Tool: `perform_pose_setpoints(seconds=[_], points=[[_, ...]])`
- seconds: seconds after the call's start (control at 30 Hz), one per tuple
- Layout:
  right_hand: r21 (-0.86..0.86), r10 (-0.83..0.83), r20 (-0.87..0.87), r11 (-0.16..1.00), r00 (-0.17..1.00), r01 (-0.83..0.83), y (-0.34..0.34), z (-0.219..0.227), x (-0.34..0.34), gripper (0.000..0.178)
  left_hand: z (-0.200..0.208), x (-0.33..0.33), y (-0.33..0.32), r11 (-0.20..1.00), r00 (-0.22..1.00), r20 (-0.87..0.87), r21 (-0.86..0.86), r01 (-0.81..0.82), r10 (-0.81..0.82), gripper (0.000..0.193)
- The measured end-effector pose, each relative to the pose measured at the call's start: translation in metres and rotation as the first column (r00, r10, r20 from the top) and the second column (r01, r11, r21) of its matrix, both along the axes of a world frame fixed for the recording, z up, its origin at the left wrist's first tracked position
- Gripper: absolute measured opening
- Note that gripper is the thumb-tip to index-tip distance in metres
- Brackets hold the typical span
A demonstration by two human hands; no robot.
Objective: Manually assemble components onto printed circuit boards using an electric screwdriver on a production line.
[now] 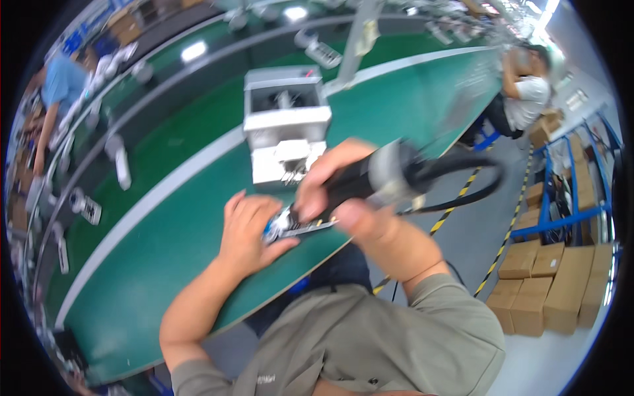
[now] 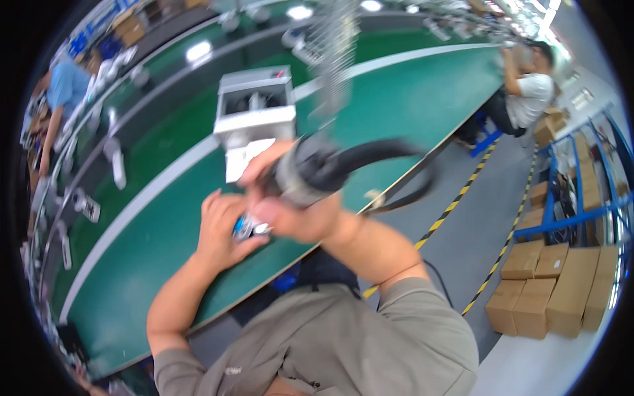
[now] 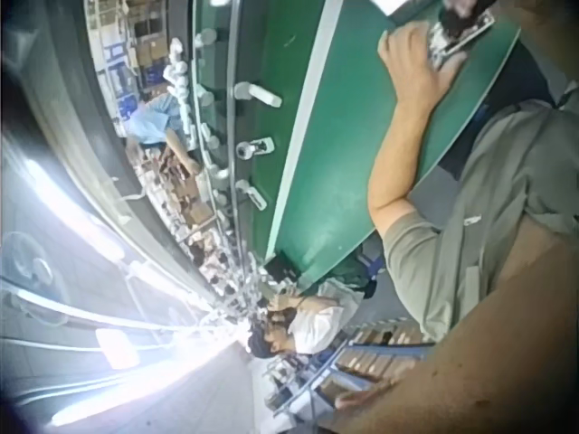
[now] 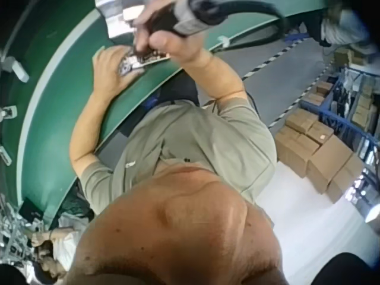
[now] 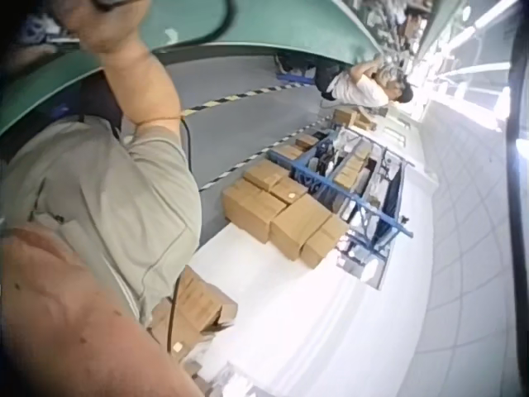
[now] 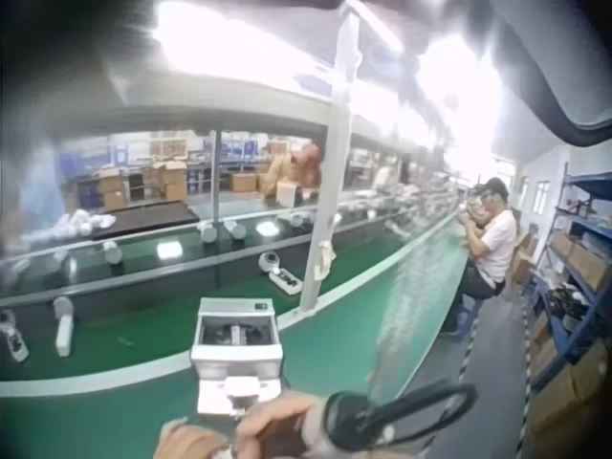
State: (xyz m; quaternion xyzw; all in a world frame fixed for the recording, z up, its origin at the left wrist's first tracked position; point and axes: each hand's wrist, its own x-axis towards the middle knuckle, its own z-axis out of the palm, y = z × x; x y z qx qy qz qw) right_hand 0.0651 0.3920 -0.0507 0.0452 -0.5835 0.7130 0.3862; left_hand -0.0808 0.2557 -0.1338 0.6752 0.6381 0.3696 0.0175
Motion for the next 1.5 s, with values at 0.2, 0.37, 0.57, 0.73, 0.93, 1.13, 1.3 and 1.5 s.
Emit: perform_pose_setpoints(seconds=[0.2, 0.37, 0.57, 0.73, 0.93, 1.13, 1.3, 1.5], points=[[0.232, 0.043, -0.048, 0.972, 0.998, -0.031, 0.053, 0.001, 0.014, 0.05, -0.012, -0.026, 0.002, 0.999, 0.989, -0.141, -0.04, 0.029, -0.034, 0.05], [0.239, 0.1, 0.051, 0.965, 0.994, -0.109, 0.072, -0.015, 0.027, 0.052, -0.016, -0.026, 0.012, 0.999, 0.992, -0.122, -0.035, 0.003, -0.007, 0.048], [0.214, 0.111, 0.065, 0.969, 0.992, -0.123, 0.078, -0.025, 0.043, 0.052, -0.02, -0.017, 0.021, 1.0, 0.992, -0.128, -0.024, 0.012, -0.015, 0.047], [0.237, 0.149, 0.043, 0.959, 0.988, -0.155, 0.084, -0.027, 0.045, 0.053, -0.022, -0.014, 0.028, 1.0, 0.99, -0.141, -0.029, 0.004, -0.008, 0.047], [0.214, 0.163, 0.064, 0.962, 0.985, -0.173, 0.09, -0.029, 0.052, 0.054, -0.024, -0.009, 0.04, 0.999, 0.99, -0.143, -0.031, 0.012, -0.016, 0.048], [0.185, 0.115, 0.071, 0.975, 0.991, -0.127, 0.097, -0.033, 0.057, 0.048, -0.024, -0.002, 0.054, 0.999, 0.994, -0.11, -0.047, 0.012, -0.018, 0.046], [0.065, 0.134, 0.047, 0.988, 0.99, -0.137, 0.099, -0.043, 0.047, 0.039, -0.023, -0.007, 0.057, 0.99, 0.989, -0.128, -0.109, -0.089, 0.075, 0.047], [-0.037, 0.089, 0.157, 0.996, 0.984, -0.084, 0.117, -0.036, 0.078, 0.037, -0.043, 0.0, 0.082, 0.994, 0.999, -0.005, 0.103, -0.048, 0.049, 0.035]])
